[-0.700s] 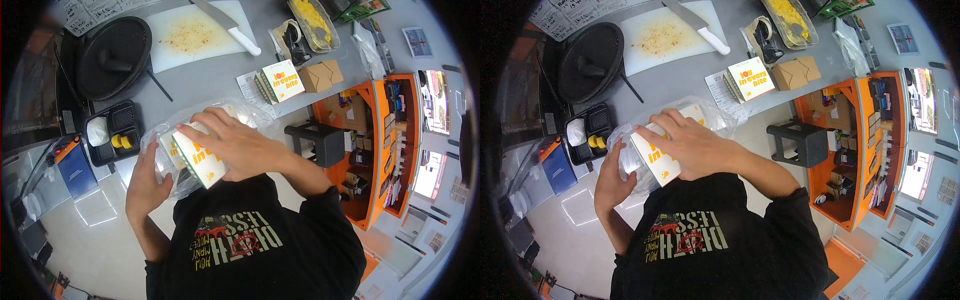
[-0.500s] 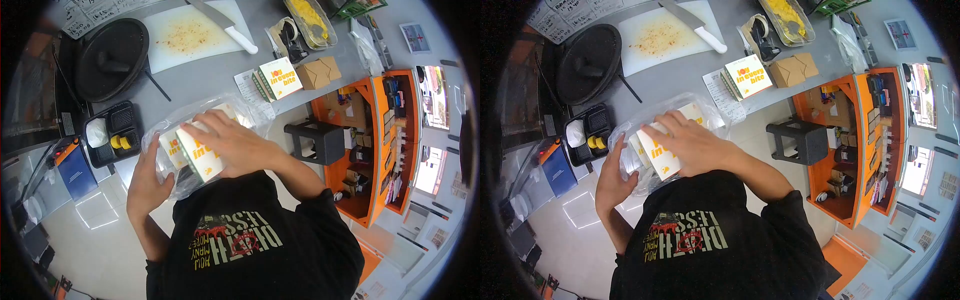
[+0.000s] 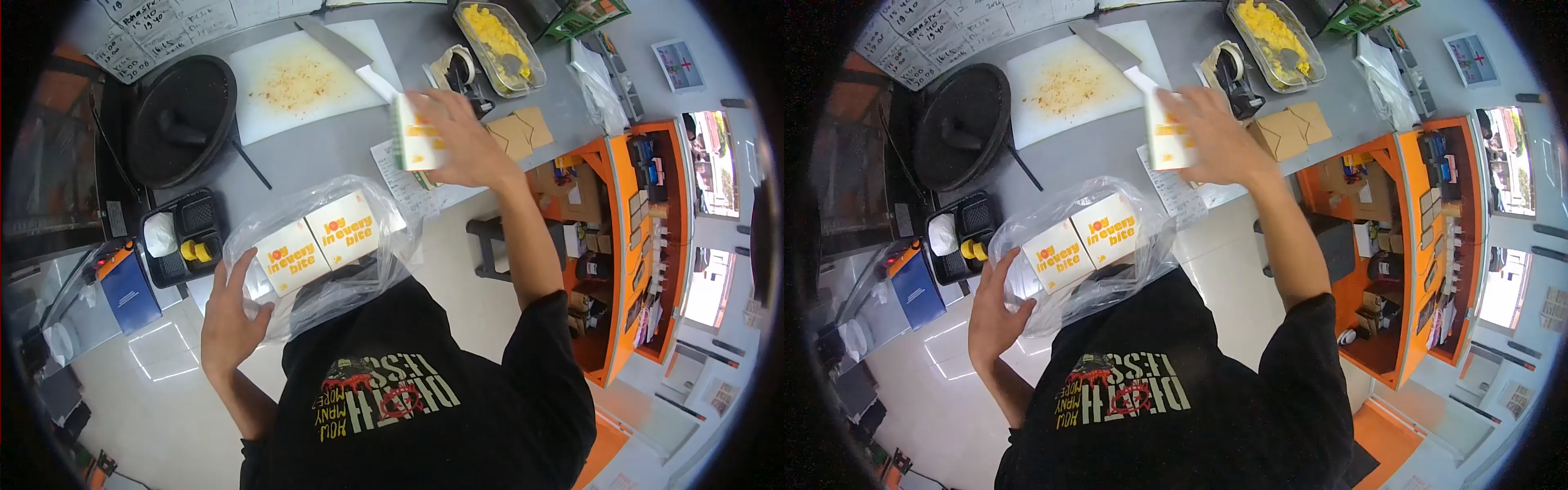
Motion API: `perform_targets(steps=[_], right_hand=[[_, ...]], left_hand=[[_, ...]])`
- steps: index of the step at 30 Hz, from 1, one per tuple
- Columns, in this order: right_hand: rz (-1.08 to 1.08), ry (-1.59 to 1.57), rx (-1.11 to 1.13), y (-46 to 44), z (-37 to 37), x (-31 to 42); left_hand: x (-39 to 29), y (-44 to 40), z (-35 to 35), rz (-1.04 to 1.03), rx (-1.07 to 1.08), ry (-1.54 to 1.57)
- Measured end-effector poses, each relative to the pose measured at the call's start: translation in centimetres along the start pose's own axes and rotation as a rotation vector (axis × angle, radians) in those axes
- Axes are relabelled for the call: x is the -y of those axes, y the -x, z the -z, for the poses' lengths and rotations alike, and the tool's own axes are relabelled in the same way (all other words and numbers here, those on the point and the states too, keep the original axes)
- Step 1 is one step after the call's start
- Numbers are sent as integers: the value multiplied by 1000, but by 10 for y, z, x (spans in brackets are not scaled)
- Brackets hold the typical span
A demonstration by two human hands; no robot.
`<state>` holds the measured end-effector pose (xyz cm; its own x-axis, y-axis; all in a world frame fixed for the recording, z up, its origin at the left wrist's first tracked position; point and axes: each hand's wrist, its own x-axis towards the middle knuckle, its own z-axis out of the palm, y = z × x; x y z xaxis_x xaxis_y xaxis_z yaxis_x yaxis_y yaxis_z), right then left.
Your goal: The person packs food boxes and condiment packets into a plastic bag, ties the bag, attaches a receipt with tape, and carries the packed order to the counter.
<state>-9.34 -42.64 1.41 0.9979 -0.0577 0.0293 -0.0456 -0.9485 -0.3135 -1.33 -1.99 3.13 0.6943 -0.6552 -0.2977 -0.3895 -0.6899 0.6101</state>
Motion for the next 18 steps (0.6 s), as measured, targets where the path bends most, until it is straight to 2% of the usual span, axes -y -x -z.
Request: perform_targets(steps=[1,4,7,9,11,13,14,15,17,18], right_hand=[[91,-25,-50,-15,-14,2],[122,-22,36,-65,-64,31],[188,19,31,-99,-158,37],[188,56,82,-98,-164,35],[147,85,145,-72,-122,38],[179,-35,85,-36,-75,1],[36,-69,279,-17,-37,-10],[-97,322,386,-4,-5,-1],[-221,392,540,13,-3,-19],[-152,298,485,17,-9,-36]], left_hand=[[0,-1,-1,-7,3,26],[-1,-2,-6,-13,-9,23],[1,-4,-7,6,-13,6],[1,-6,-7,-2,-24,15],[3,-4,-5,2,-32,9],[5,-2,-3,29,-46,-10],[6,0,-4,42,-51,10],[7,1,-5,57,-59,27],[19,1,-7,73,-31,54],[23,1,-7,68,-27,118]])
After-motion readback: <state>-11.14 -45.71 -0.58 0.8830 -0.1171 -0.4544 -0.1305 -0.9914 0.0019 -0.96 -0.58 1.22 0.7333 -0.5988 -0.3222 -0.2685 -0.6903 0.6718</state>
